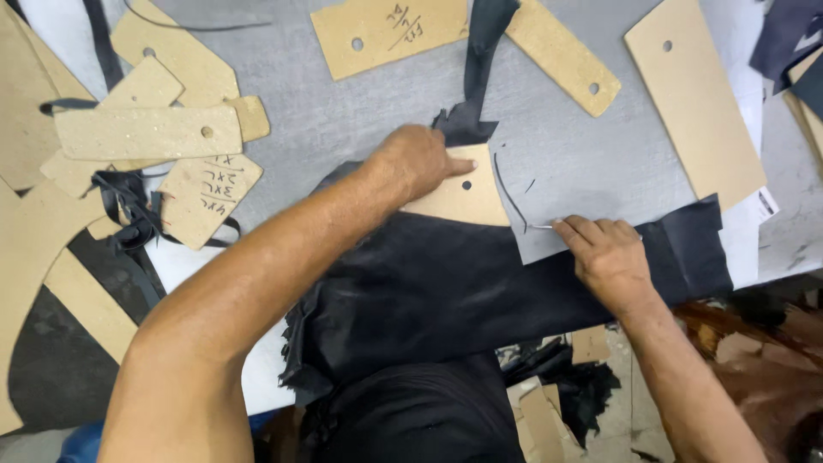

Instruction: The person places cardboard templates on a large sheet of black leather, traces the outlines with a pen, and cuts along the lines using a utility knife. The person repeats this process with multiple templates, producing several leather pieces.

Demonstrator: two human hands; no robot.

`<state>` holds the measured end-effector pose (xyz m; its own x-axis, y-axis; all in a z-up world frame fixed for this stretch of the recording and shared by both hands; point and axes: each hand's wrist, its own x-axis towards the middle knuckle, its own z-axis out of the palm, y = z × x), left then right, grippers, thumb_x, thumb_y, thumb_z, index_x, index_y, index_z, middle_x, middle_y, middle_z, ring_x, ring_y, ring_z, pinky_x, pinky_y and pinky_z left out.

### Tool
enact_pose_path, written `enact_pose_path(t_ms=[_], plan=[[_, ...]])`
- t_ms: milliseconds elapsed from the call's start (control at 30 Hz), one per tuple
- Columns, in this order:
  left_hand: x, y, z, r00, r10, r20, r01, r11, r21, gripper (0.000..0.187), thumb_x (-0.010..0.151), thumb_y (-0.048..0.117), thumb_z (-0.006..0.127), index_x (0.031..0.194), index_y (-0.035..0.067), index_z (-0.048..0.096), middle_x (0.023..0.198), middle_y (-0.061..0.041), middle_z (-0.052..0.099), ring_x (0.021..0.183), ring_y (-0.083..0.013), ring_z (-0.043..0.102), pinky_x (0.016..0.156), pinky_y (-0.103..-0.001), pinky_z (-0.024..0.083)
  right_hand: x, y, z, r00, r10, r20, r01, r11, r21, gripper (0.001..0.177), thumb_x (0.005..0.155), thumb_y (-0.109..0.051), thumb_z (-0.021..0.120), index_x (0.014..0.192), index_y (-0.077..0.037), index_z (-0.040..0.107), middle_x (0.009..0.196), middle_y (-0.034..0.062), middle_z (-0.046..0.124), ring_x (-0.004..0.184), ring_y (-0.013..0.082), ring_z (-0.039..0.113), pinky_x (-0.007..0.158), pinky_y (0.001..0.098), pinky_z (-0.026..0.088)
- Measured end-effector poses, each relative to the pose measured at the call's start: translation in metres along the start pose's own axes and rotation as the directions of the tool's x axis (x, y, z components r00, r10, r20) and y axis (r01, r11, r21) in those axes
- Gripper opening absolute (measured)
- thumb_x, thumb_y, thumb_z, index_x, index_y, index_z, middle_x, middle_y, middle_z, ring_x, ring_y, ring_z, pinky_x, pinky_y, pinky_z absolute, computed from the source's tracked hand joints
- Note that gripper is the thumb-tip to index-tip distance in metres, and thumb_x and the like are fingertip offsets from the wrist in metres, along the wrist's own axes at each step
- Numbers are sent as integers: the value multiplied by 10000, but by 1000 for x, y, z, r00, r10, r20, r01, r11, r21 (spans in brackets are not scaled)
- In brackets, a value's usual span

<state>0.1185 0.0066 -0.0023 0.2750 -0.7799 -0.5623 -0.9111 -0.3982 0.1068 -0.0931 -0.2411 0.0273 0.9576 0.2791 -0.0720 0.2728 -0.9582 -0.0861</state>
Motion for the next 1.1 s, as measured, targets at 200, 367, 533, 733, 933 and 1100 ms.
enact_pose_path(t_ms=[200, 367, 533, 733, 933, 1100], plan=[[-50, -2, -5, 958, -224, -177, 187, 961, -202, 840, 770, 376, 795, 1526, 360, 430, 1301, -168, 523, 1119, -366, 581, 900, -465, 541, 38, -47, 19, 862, 488, -138, -366, 786, 498, 395, 773, -278, 828, 1075, -44, 727, 903, 139, 728, 769, 347, 724, 670, 448, 573], [-92, -41, -2, 695, -698, -172, 616, 701, -358, 728, 845, 514, 751, 1490, 288, 502, 1275, -187, 526, 1132, -387, 572, 950, -502, 491, 89, -62, 51, 871, 483, 84, -443, 700, 560, 204, 839, -257, 773, 932, -79, 734, 776, 188, 734, 740, 383, 715, 702, 477, 562], [-93, -5, 15, 373, -758, -535, 639, 628, -444, 499, 879, 274, 754, 1344, 115, 673, 1194, -181, 620, 1066, -373, 613, 901, -493, 496, 73, 25, 20, 853, 520, 43, -445, 682, 581, 189, 845, -250, 743, 916, -77, 718, 739, 156, 725, 684, 348, 723, 651, 448, 556], [-21, 90, 13, 347, -822, -452, 414, 567, -712, 371, 797, 304, 817, 1016, 29, 700, 987, -152, 660, 914, -360, 633, 790, -469, 524, 90, 142, 15, 842, 351, -410, -191, 904, 382, 244, 883, -135, 737, 1102, -31, 709, 1037, 172, 737, 875, 346, 737, 744, 417, 581], [49, 115, -26, 334, -894, -299, 480, 434, -762, 398, 706, 269, 856, 969, 14, 700, 943, -164, 661, 868, -346, 657, 728, -473, 531, 287, 176, 30, 865, -80, -495, 147, 984, 99, 579, 737, 34, 636, 1310, -35, 676, 1396, 186, 636, 772, 314, 717, 649, 411, 586], [54, 123, -32, 383, -894, -232, 393, 385, -835, 169, 797, 155, 796, 852, 27, 700, 882, -127, 659, 790, -277, 674, 685, -415, 577, 318, 183, 30, 900, -66, -431, 144, 978, 152, 394, 864, -5, 656, 1240, -90, 738, 1068, 154, 649, 793, 335, 698, 723, 435, 576]])
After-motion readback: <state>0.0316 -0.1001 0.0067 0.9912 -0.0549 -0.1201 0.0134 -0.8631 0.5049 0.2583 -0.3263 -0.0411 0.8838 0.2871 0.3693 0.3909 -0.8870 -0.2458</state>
